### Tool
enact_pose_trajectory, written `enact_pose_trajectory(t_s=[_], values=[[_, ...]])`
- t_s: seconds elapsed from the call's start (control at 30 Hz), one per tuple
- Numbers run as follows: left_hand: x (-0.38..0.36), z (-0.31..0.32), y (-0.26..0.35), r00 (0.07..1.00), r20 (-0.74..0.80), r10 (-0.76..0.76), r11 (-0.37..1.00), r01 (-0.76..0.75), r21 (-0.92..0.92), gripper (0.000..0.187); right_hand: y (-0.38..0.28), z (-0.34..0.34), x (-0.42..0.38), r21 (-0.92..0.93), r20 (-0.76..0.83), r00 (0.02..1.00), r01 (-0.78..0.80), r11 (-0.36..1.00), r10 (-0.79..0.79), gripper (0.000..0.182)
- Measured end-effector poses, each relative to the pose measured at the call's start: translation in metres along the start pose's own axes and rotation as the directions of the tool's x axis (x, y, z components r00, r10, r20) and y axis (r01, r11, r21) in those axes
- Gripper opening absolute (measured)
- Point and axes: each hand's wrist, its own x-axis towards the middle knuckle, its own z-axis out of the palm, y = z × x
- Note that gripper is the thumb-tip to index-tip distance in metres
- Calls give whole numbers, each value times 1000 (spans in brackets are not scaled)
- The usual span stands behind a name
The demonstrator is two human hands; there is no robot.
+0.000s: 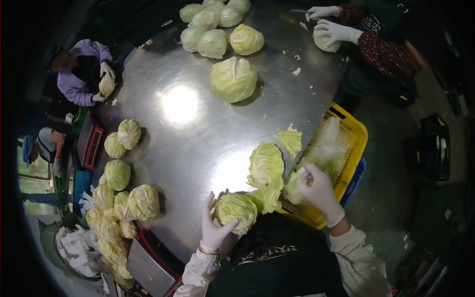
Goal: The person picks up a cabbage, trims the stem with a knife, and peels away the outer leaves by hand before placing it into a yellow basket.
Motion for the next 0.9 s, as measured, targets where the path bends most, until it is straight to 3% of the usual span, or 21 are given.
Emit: enact_pose_trajectory(t_s=[0.03,0.1,0.13,0.17,0.2,0.23,0.3,0.33,0.4,0.43,0.5,0.53,0.57,0.6,0.63,0.7,0.73,0.77,0.8,0.83,0.9], values=[[-1,-3,2,1000,-3,0,1000,0,0,106,6,-8,5,-231,-31,997,-78,970,73,30],[-3,-5,5,965,-123,-230,931,181,-317,107,11,-10,2,-388,-200,976,3,922,-87,48],[-6,-3,3,962,-187,-198,930,124,-347,109,8,-7,1,-387,-200,975,8,922,-93,48],[-7,3,0,962,-189,-197,931,123,-345,109,4,0,0,-302,-165,964,150,941,-207,54],[-7,10,-7,983,-181,7,980,-43,-196,109,-4,7,-2,-208,-140,937,287,935,-319,60],[-9,17,-7,968,-144,204,976,-213,-49,109,-29,12,-7,-23,55,986,159,987,-157,63],[2,18,-4,964,-155,215,974,-223,-37,110,-28,49,-5,60,170,922,343,937,-348,67],[8,14,-4,983,-147,114,980,-135,-148,110,-32,64,-2,63,170,919,350,935,-355,67],[17,-9,-15,998,-57,-16,946,-3,-324,98,-39,87,5,-216,343,923,257,942,-173,70],[17,-21,-20,997,-77,-9,947,-16,-321,98,-32,95,8,-209,350,917,276,938,-192,70],[13,-48,-30,974,-4,-226,598,135,-790,84,-16,107,16,-311,288,928,322,894,-234,70],[10,-58,-31,952,24,-305,448,166,-878,80,-15,106,17,-352,269,942,293,889,-203,67],[6,-68,-33,954,-21,-301,459,125,-879,80,-13,103,19,-352,243,952,267,897,-188,67],[3,-75,-25,947,25,-321,289,124,-949,77,-2,101,21,-288,184,956,275,917,-229,67],[-2,-82,-18,944,73,-323,109,114,-988,76,-4,90,22,-270,178,973,195,943,-150,69],[-13,-97,-9,955,6,-297,186,64,-980,75,25,81,27,-221,82,994,95,971,-78,74],[-18,-107,-7,958,-13,-286,191,44,-981,76,44,74,30,-319,3,993,110,941,-115,75],[-24,-118,-6,960,-25,-277,192,30,-981,76,75,68,39,-278,35,995,-76,958,89,75],[-29,-127,-5,961,-65,-267,195,-12,-981,76,52,51,33,-145,-56,998,10,989,-18,74],[-33,-135,-3,957,-91,-276,216,-31,-976,79,46,44,31,-198,-108,989,78,977,-101,76],[-42,-146,-1,946,-129,-297,257,-51,-965,86,14,52,27,153,-50,979,202,967,-196,77]])
